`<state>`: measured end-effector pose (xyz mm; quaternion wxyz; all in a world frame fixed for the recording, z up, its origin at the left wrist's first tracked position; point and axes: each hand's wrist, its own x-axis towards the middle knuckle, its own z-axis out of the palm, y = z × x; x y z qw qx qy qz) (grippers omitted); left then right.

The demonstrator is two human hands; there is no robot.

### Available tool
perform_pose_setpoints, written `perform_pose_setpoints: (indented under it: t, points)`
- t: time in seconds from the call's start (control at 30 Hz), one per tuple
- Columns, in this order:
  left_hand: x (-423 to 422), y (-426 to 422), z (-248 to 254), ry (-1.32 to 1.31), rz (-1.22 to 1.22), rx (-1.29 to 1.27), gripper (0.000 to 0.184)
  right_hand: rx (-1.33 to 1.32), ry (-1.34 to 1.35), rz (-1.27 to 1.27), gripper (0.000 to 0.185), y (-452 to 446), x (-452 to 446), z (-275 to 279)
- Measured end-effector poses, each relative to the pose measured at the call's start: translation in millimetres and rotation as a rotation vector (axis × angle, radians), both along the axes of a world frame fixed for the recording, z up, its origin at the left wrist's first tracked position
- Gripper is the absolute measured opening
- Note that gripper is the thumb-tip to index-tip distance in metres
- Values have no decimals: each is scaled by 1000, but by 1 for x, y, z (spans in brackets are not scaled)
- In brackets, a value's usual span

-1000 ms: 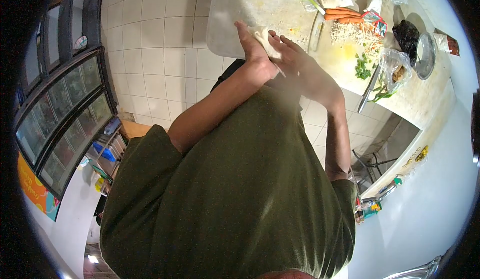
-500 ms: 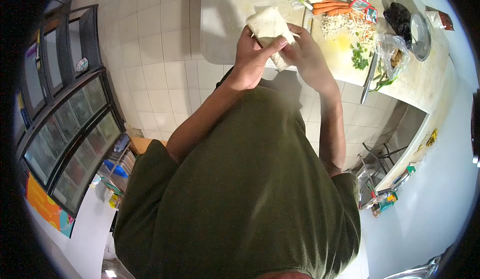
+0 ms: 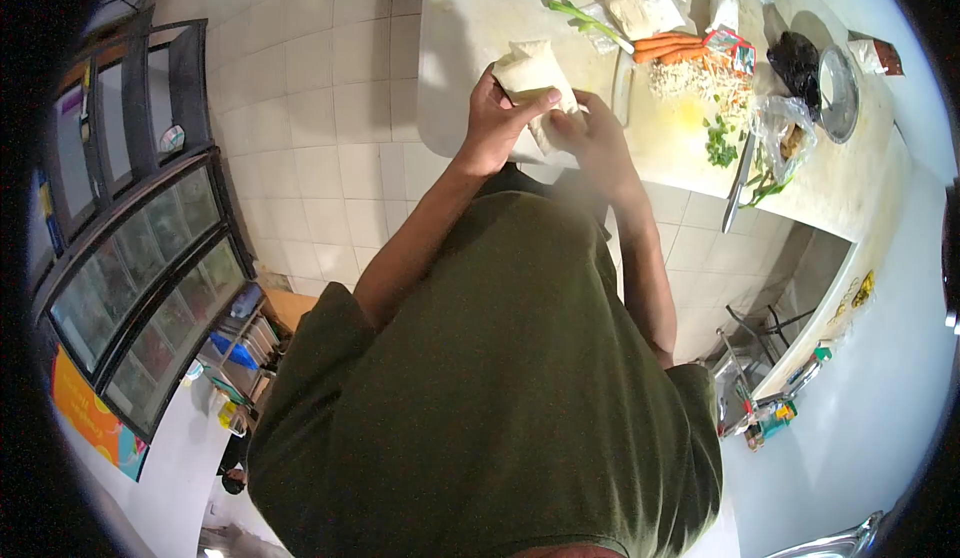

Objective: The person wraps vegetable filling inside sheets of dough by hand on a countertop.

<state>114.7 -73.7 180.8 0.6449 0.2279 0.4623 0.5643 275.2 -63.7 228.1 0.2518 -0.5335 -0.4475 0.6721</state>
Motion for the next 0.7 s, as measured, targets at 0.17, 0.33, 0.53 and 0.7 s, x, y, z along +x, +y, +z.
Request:
perform_pose_setpoints:
  t: [0.17,0.33,0.53,0.7]
  points:
    - [-52,43,-22,65,-101,-50,52,5,-74,29,35,35,-20,-39]
    - [-103,101,-67,188,-68,-123,54,34,-75,41,39,120,-57,-102]
    - [-149,157,-134,1008,-90,-169,51,320,-311,118,46,206,-106,-191]
    - [-156,172,-166,1146,14,-70,51,435,-429,42,49,223,-125,-218]
